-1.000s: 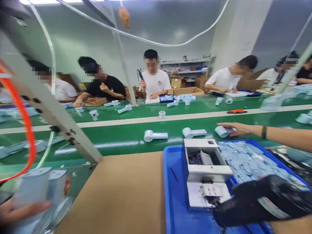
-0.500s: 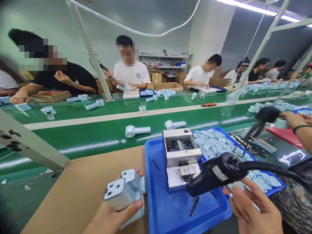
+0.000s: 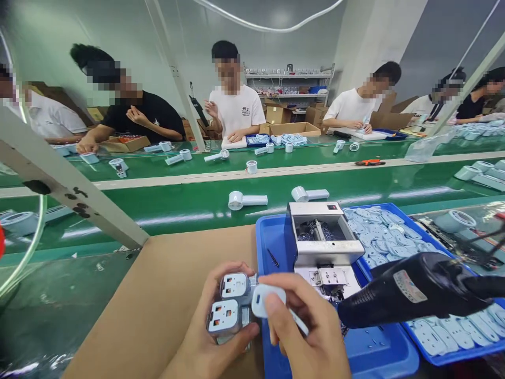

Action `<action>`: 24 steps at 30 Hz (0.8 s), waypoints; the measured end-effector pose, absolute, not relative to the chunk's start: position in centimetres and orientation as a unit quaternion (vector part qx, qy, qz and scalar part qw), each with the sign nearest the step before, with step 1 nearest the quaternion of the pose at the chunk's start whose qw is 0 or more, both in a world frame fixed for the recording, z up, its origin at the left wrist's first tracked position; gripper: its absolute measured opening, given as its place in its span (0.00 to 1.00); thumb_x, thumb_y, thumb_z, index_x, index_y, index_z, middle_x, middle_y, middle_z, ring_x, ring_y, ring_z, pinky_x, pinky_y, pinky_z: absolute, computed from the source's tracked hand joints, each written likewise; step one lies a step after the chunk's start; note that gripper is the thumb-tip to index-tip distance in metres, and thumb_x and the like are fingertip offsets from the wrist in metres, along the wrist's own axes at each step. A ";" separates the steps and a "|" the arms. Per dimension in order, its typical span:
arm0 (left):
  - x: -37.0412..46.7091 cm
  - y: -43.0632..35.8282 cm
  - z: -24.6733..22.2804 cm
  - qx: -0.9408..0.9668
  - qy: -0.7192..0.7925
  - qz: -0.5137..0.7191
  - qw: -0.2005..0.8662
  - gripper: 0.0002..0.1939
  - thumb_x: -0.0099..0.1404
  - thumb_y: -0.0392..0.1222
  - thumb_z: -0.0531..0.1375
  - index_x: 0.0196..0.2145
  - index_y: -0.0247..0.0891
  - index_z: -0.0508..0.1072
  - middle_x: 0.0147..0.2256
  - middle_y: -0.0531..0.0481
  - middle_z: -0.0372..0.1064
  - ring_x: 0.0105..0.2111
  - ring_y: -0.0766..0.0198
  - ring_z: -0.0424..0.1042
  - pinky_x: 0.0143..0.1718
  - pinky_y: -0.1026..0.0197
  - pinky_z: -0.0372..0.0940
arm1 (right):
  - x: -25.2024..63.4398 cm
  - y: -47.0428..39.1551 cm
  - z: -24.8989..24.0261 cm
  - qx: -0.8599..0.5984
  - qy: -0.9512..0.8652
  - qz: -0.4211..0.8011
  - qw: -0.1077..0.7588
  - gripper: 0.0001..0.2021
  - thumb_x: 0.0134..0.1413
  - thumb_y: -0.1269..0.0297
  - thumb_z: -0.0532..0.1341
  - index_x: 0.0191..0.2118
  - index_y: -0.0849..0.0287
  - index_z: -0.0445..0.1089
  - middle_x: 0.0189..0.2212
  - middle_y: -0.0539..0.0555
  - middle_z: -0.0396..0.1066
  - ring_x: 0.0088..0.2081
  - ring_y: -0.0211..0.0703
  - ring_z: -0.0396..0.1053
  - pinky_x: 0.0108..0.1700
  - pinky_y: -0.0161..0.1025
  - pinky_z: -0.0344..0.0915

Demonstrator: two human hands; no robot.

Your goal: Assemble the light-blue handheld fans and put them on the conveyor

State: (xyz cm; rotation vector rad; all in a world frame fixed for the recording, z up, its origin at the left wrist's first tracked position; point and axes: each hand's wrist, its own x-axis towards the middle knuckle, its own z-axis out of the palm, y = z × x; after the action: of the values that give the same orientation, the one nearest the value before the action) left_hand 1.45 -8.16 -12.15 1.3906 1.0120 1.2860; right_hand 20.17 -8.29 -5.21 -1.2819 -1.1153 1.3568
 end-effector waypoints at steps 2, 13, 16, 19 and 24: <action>2.2 -8.6 -12.9 0.553 0.420 0.551 0.462 0.38 0.67 0.39 0.74 0.69 0.51 0.64 0.61 0.43 0.71 0.53 0.50 0.80 0.51 0.54 0.80 | 19.2 -6.7 -4.9 -0.492 -0.480 0.572 0.448 0.32 0.62 0.29 0.74 0.48 0.58 0.82 0.28 0.52 0.65 0.28 0.38 0.61 0.30 0.31 0.59; 6.5 -7.8 -17.4 0.579 0.402 0.638 0.309 0.55 0.61 0.33 0.74 0.73 0.58 0.46 0.56 0.43 0.72 0.42 0.50 0.81 0.40 0.48 0.80 | 19.0 -4.8 -4.9 -0.406 -0.491 0.695 0.334 0.32 0.54 0.41 0.83 0.42 0.58 0.67 0.26 0.44 0.53 0.30 0.35 0.55 0.33 0.28 0.53; 6.1 -7.2 -16.9 0.609 0.377 0.633 0.295 0.58 0.60 0.32 0.73 0.74 0.62 0.44 0.56 0.45 0.70 0.43 0.47 0.80 0.41 0.44 0.80 | 19.2 -4.6 -5.0 -0.412 -0.442 0.720 0.342 0.35 0.46 0.45 0.86 0.41 0.57 0.65 0.27 0.44 0.56 0.32 0.36 0.59 0.33 0.28 0.56; 4.7 -7.1 -15.5 0.640 0.359 0.605 0.311 0.59 0.59 0.31 0.72 0.75 0.61 0.43 0.57 0.44 0.68 0.47 0.46 0.81 0.42 0.44 0.82 | 19.0 -4.5 -5.3 -0.407 -0.481 0.676 0.382 0.33 0.53 0.41 0.83 0.42 0.58 0.65 0.29 0.45 0.58 0.33 0.37 0.58 0.36 0.27 0.60; 2.9 -7.0 -13.2 0.685 0.312 0.564 0.338 0.56 0.65 0.26 0.67 0.75 0.60 0.40 0.64 0.40 0.60 0.57 0.46 0.79 0.49 0.45 0.83 | 18.0 -4.5 -5.8 -0.406 -0.474 0.671 0.400 0.33 0.57 0.37 0.81 0.43 0.57 0.65 0.30 0.46 0.56 0.33 0.36 0.58 0.34 0.27 0.59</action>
State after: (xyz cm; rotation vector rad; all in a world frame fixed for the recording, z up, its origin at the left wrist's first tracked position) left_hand 2.94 -6.99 -13.15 1.7847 0.8127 1.4702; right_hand 17.99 -4.47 -5.77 -1.0282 -1.1998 1.6975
